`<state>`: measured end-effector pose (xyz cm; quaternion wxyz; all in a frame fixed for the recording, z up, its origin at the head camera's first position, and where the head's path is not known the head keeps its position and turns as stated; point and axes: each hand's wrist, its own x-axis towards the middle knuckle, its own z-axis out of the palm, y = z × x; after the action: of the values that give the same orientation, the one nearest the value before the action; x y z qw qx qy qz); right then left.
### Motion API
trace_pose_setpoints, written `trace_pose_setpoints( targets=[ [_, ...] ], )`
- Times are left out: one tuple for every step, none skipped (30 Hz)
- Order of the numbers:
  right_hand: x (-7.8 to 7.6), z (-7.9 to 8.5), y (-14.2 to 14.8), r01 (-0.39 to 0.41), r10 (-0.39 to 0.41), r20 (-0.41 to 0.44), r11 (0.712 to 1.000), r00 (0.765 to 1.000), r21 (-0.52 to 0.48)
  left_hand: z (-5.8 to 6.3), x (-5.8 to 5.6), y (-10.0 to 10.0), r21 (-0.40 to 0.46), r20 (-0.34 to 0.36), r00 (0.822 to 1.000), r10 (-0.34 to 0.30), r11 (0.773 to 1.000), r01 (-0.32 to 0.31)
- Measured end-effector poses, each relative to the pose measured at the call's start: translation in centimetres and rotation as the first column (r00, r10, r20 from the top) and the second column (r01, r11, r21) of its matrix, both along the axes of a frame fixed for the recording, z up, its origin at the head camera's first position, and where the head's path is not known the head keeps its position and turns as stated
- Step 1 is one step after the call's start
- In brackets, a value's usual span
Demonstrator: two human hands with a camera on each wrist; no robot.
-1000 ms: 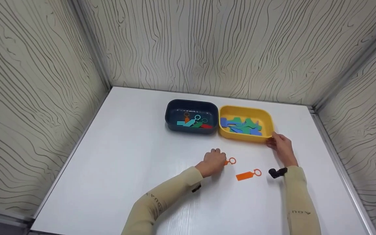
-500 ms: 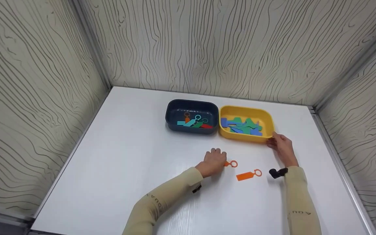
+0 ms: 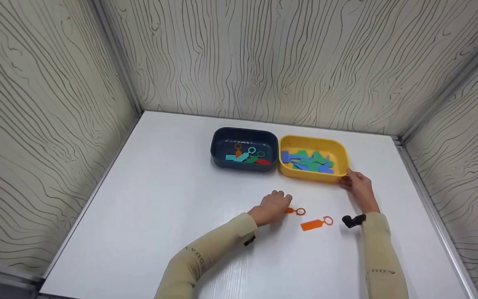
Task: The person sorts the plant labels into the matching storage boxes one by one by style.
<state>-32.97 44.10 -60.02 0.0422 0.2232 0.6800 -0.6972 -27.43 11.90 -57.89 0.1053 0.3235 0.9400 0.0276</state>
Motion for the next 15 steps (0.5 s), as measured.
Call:
trace_pose_setpoints(
  targets=[
    [0.0,0.0,0.0,-0.003,0.003,0.000,1.000,1.000,0.003,0.1,0.0,0.0,0.005,0.000,1.000,-0.007,1.000,0.007],
    [0.0,0.0,0.0,-0.009,0.009,0.002,1.000,1.000,0.012,0.1,-0.1,-0.1,0.009,-0.001,1.000,-0.012,1.000,0.012],
    [0.0,0.0,0.0,-0.014,0.014,0.002,1.000,1.000,0.020,0.2,-0.2,-0.2,0.015,0.000,1.000,-0.016,1.000,0.016],
    [0.0,0.0,0.0,-0.020,0.020,0.005,0.999,1.000,0.030,0.2,-0.3,-0.3,0.020,0.002,1.000,-0.018,1.000,0.018],
    [0.1,0.1,0.0,-0.024,0.024,0.006,0.999,1.000,0.037,0.3,-0.5,-0.5,0.024,0.004,1.000,-0.020,0.999,0.020],
    [0.1,0.1,0.0,-0.025,0.025,0.007,0.999,1.000,0.041,0.4,-0.6,-0.7,0.028,0.006,1.000,-0.022,0.999,0.022],
    [0.1,0.2,0.0,-0.024,0.024,0.008,0.999,1.000,0.045,0.5,-0.8,-0.8,0.033,0.006,1.000,-0.021,0.999,0.020],
    [0.2,0.3,0.0,-0.027,0.026,0.009,0.998,1.000,0.049,0.7,-1.0,-1.0,0.039,0.007,1.000,-0.017,0.999,0.017],
    [0.2,0.4,-0.1,-0.027,0.027,0.008,0.999,1.000,0.046,0.9,-1.3,-1.2,0.047,0.009,1.000,-0.013,0.999,0.012],
    [0.3,0.5,-0.1,-0.029,0.028,0.008,0.999,1.000,0.042,1.2,-1.5,-1.5,0.053,0.008,1.000,-0.006,0.999,0.006],
    [0.4,0.6,-0.2,-0.026,0.026,0.002,0.999,1.000,0.029,1.5,-1.7,-1.7,0.057,0.001,1.000,-0.003,0.998,0.003],
    [0.5,0.8,-0.3,-0.027,0.028,-0.004,0.999,1.000,0.019,1.8,-2.0,-1.9,0.062,-0.006,1.000,0.003,0.998,-0.003],
    [0.6,1.0,-0.4,-0.027,0.027,-0.010,1.000,1.000,0.008,2.2,-2.2,-2.2,0.066,-0.014,1.000,0.010,0.998,-0.009],
    [0.7,1.3,-0.5,-0.029,0.029,-0.019,1.000,0.999,-0.006,2.5,-2.5,-2.4,0.066,-0.028,0.999,0.015,0.998,-0.013],
    [0.8,1.5,-0.7,-0.030,0.030,-0.026,0.999,0.999,-0.015,2.9,-2.8,-2.6,0.068,-0.042,0.999,0.021,0.998,-0.018]
  ],
)
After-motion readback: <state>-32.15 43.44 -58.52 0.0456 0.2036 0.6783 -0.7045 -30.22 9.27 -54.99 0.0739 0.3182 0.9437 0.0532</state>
